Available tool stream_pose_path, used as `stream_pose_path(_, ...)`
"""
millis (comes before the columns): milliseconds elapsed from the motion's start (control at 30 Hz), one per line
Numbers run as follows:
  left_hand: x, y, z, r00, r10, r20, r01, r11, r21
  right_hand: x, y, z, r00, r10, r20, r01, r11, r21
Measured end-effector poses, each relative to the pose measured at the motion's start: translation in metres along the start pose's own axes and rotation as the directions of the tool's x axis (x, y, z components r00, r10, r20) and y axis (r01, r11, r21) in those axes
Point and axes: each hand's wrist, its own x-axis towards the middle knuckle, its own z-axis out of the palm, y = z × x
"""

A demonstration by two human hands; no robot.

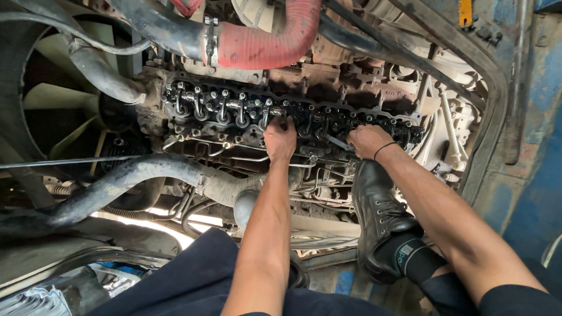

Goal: The person uses a wrench to tighten bolts on an exposed engine cylinder head. The hands work methodically along the valve train, adjusting fasteners while the engine remains open.

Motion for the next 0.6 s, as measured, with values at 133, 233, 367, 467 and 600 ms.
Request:
stream_pose_path(133,-0.0011,0.0017,0.0001,1.0,0.002,0.01,-0.002,1.0,-0.01,-0.001,-0.0037,-0.0036,0.997,0.002,0.081,0.0,1.0,-0.026)
stream_pose_path(233,-0.0018,0.0032,-0.001,1.0,-0.02,0.01,0.02,1.0,0.009,0.0002,-0.0086,-0.0047,0.999,-0.046,-0.003,0.046,0.999,0.004)
stream_pose_path(367,-0.003,0.0047,-0.0009,0.999,-0.019,0.036,0.018,1.0,0.016,-0.0002,-0.0063,-0.0037,0.999,-0.045,0.003,0.045,0.999,0.004)
stream_pose_path(467,0.0007,0.005,-0.0015,1.0,-0.018,0.023,0.018,1.0,0.01,0.0026,-0.0035,-0.0035,1.0,-0.012,0.016,0.012,1.0,0.007)
stream_pose_path(600,-0.0014,0.001,0.0016,1.0,-0.011,0.013,0.011,1.0,0.002,-0.0004,0.0002,-0.0003,0.997,0.039,0.061,-0.039,0.999,-0.01)
